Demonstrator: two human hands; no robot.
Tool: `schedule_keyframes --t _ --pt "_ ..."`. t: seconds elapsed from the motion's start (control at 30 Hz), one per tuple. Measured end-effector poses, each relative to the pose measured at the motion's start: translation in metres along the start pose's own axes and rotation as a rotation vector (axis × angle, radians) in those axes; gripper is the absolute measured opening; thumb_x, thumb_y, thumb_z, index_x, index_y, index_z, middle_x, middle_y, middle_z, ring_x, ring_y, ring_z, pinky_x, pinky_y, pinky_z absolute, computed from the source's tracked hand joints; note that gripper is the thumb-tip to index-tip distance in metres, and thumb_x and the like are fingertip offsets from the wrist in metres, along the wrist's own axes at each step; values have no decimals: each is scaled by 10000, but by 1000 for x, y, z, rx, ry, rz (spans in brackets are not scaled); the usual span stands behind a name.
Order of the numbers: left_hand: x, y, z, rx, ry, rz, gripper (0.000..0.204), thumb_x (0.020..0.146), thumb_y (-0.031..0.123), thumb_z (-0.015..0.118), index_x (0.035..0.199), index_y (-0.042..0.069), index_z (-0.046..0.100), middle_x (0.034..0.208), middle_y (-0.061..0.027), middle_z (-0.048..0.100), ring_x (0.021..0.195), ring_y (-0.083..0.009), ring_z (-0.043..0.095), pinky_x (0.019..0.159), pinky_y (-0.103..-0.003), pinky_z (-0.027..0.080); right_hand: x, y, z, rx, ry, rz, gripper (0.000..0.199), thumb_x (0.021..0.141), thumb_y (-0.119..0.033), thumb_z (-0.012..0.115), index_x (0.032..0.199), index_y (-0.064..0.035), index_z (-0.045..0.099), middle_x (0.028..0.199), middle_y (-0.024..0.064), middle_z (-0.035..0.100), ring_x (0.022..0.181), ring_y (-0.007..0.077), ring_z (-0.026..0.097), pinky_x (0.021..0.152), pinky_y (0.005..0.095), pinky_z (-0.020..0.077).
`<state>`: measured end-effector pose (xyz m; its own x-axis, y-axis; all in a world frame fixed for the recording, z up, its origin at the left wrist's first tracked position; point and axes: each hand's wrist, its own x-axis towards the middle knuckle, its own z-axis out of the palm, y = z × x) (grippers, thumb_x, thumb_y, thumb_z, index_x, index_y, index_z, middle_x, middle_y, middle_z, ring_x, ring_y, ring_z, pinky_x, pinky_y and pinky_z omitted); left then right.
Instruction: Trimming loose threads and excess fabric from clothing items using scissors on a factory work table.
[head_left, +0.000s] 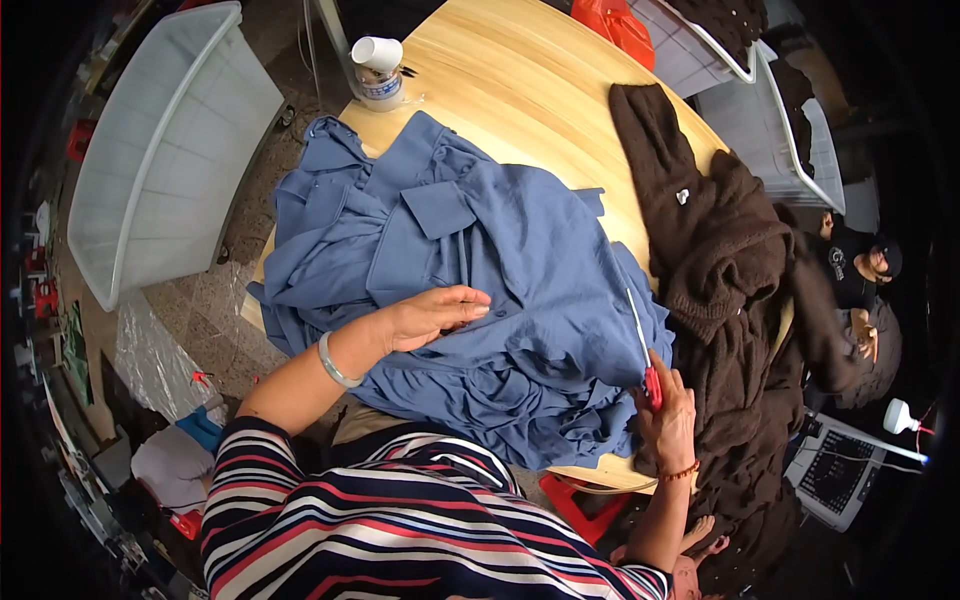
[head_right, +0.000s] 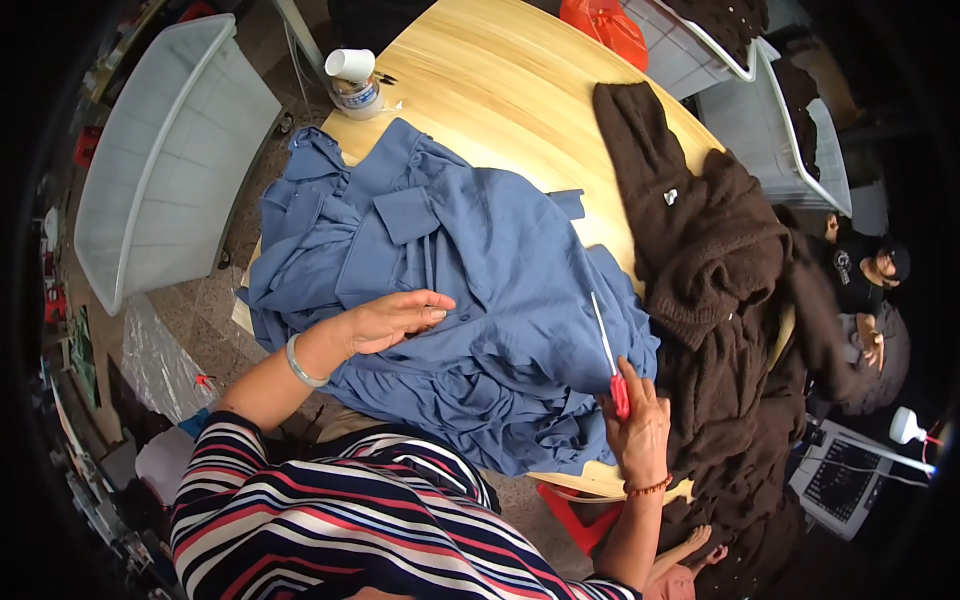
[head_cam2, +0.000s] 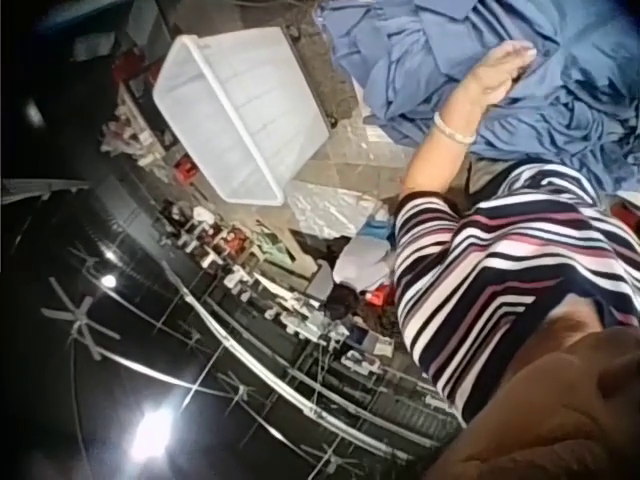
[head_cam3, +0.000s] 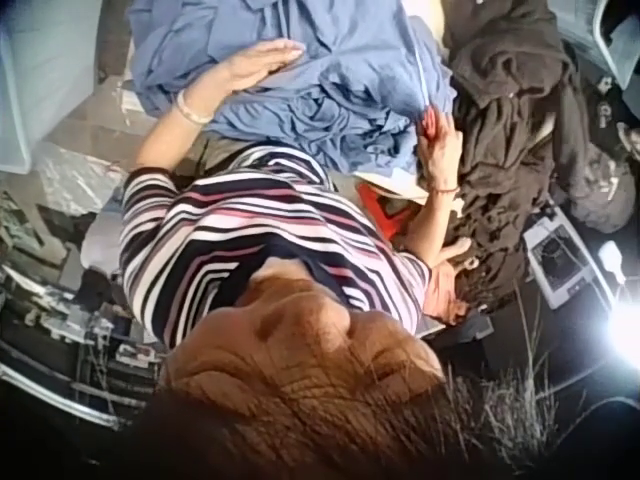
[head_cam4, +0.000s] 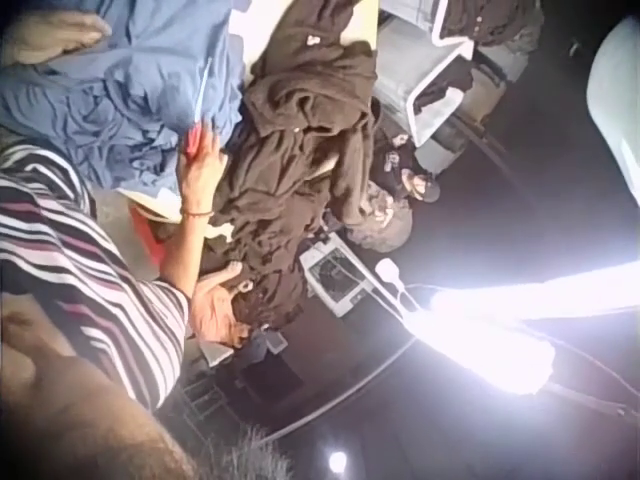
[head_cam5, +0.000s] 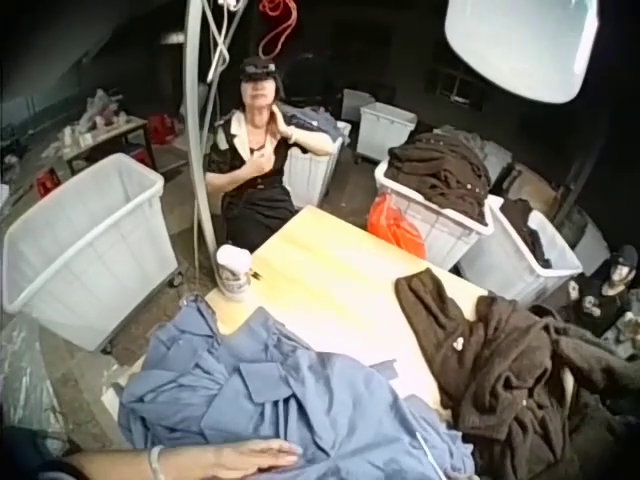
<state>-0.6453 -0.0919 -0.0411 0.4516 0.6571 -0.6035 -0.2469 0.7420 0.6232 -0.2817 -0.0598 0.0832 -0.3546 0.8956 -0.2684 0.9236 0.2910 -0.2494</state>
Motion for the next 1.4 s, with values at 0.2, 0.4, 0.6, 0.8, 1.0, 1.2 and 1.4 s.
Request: schedule_keyframes --t 0.2,0.4,0.6,0.8,1.0,1.2,1.4 --pt "5 -28 -2 -325 167 72 289 915 154 665 1166 28 594 1043 -11 619 949 -96 568 866 -235 462 -13 -41 -4 150 -72 -106 538 814 -128 700 1323 -74 537 950 199 654 781 364 569 750 398 452" --pt "33 -51 7 -154 216 189 203 869 161 719 971 -4 657 899 -11 670 795 -65 587 742 -207 472 -6 -65 6 -37 -364 -216 439 854 -256 666 1233 -59 566 746 164 670 714 312 660 729 382 444" --pt "43 -70 4 -54 336 300 160 919 141 658 985 -4 672 914 0 665 839 -51 577 787 -199 455 -18 -88 28 31 -487 -418 328 868 -298 656 1099 -69 609 622 190 609 601 381 626 556 473 486" --pt "24 -71 -9 -169 233 297 227 931 198 656 1043 2 674 982 -9 672 932 -73 586 837 -219 454 -5 -89 27 64 -465 -347 359 865 -267 662 1149 -61 588 657 207 616 646 403 628 580 464 490" --pt "46 -22 13 -407 166 383 149 941 170 635 972 25 628 915 2 647 817 -75 598 749 -211 491 -11 -77 14 285 -249 -287 404 858 -194 665 1215 -42 549 841 223 669 780 401 657 682 442 524" --pt "86 -27 16 -654 324 349 135 878 94 694 962 15 625 896 -34 661 757 -96 625 665 -239 522 4 -76 0 131 -260 -183 389 857 -211 661 1199 -50 569 783 232 662 737 405 656 661 441 529" --pt "109 -67 4 -429 566 495 74 873 61 689 863 -2 651 833 -36 671 734 -78 610 680 -222 497 43 -88 11 7 -327 -266 327 871 -281 625 1116 -65 607 699 234 639 681 421 641 628 485 512"
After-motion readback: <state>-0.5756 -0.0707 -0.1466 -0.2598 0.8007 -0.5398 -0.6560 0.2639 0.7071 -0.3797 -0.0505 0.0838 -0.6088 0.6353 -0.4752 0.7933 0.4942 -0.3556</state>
